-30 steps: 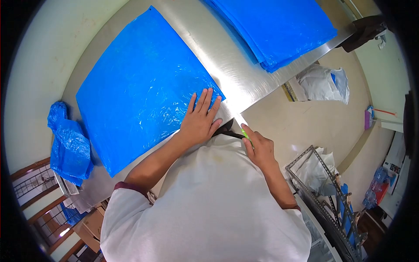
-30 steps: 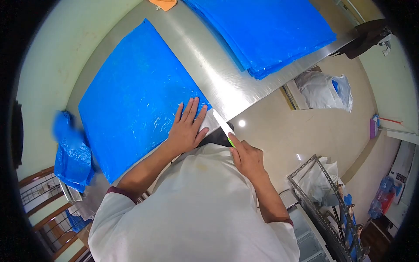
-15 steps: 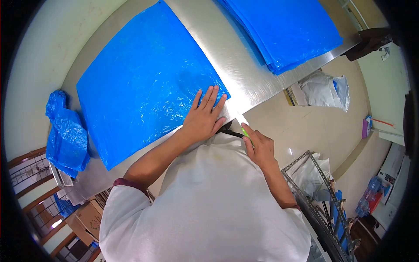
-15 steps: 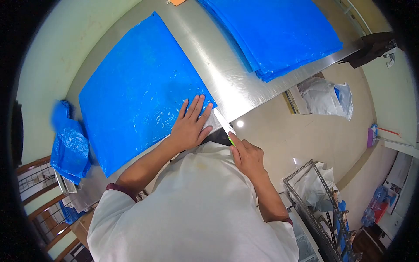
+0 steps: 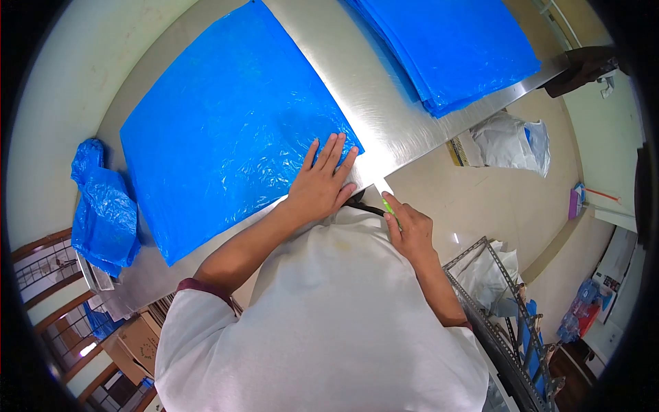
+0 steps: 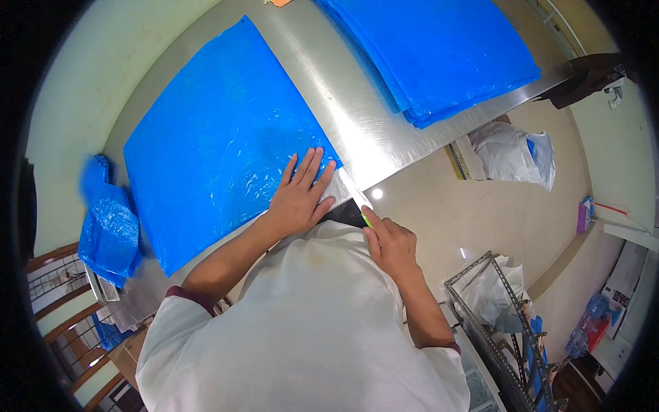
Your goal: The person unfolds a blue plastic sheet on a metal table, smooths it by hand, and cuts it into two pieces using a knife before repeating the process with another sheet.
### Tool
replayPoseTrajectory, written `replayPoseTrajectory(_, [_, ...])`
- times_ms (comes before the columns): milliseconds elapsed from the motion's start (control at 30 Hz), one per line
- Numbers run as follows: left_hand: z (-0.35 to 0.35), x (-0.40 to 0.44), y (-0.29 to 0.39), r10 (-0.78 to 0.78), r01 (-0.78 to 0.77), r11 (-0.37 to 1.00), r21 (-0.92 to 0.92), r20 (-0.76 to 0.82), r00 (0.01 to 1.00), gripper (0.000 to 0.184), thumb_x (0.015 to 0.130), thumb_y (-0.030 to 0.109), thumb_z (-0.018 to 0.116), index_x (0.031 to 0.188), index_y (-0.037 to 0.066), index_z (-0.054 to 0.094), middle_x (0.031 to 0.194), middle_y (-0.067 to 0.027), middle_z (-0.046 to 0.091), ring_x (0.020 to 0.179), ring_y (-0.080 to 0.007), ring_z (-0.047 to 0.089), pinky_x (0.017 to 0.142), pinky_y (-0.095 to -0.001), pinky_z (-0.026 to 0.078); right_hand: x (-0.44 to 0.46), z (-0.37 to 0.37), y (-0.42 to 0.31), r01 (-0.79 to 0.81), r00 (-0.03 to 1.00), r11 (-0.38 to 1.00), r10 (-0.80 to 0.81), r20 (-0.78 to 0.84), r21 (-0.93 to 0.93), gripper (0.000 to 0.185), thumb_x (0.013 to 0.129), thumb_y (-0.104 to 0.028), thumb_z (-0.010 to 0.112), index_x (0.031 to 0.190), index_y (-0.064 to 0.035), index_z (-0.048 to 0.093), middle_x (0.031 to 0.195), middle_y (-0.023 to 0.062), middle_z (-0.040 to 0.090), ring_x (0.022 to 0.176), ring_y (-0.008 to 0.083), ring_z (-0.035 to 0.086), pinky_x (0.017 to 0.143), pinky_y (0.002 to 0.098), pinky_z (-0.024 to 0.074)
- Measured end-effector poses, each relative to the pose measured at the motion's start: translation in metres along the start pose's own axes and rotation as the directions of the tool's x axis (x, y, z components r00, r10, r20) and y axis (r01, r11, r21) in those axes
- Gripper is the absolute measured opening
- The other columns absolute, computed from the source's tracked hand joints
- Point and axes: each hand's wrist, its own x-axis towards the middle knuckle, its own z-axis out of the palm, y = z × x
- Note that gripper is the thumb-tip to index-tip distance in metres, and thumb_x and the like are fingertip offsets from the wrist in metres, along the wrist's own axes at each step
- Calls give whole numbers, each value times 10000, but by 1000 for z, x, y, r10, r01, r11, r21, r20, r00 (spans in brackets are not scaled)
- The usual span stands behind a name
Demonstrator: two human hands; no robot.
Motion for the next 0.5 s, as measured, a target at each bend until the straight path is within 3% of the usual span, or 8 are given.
replayPoseTrajectory(500, [0, 0, -1, 6, -6, 1000, -9, -13, 1000, 663, 927, 375, 548, 1458, 30, 353, 1536, -264, 237, 1436, -387, 234, 1149, -555, 164, 36, 12, -8, 7, 1000, 1000, -7, 1, -26, 401, 908, -204, 601, 1305, -151, 578, 682, 78, 597, 550, 248, 602, 497, 362, 464])
